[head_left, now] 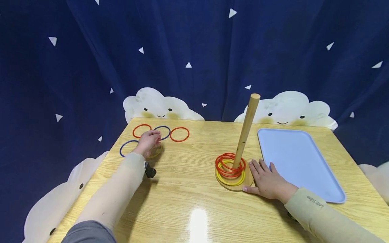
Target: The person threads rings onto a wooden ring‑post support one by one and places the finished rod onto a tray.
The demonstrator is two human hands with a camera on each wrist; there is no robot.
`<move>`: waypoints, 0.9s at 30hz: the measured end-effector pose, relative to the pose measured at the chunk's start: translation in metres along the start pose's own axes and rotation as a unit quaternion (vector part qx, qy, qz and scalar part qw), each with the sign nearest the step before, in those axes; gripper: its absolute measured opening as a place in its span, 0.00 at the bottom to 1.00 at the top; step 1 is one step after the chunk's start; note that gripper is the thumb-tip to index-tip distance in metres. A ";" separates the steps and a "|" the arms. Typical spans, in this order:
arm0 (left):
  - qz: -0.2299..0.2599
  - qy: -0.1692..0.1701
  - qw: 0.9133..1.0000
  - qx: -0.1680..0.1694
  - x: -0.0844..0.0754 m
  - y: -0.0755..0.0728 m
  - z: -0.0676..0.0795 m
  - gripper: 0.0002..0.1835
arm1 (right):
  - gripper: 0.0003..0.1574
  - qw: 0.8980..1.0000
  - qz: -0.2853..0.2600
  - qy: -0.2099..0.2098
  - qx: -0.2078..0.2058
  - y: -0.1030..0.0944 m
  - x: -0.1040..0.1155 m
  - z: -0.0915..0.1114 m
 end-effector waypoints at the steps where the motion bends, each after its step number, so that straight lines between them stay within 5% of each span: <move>1: -0.007 -0.002 1.000 -0.010 0.002 -0.012 0.001 0.20 | 0.67 1.000 0.001 0.000 0.001 0.000 0.000 0.000; 5: -0.023 -0.022 0.999 -0.042 0.020 -0.051 0.006 0.22 | 0.67 1.000 -0.004 -0.002 0.003 0.001 0.001 -0.001; 10: -0.069 -0.046 0.992 -0.099 0.044 -0.077 0.018 0.21 | 0.67 1.000 -0.007 -0.006 0.001 0.000 0.001 -0.002; 16: -0.104 -0.055 0.984 -0.137 0.052 -0.076 0.024 0.26 | 0.66 1.000 -0.007 0.000 0.008 -0.001 0.001 -0.003; 21: -0.149 -0.056 0.978 -0.134 0.051 -0.072 0.022 0.28 | 0.65 1.000 -0.015 0.003 0.009 -0.002 0.002 -0.002; 27: -0.243 -0.041 0.960 -0.131 0.046 -0.070 0.021 0.25 | 0.67 1.000 -0.015 -0.009 -0.006 0.003 -0.002 -0.004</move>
Point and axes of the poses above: each hand's wrist, its own z-axis away from the middle knuckle, its own y-axis out of the palm, x = y × z, the point moved 7 cm from there along -z, towards the middle knuckle, and after that the axes turned 3 degrees about z, right-handed, at the moved point
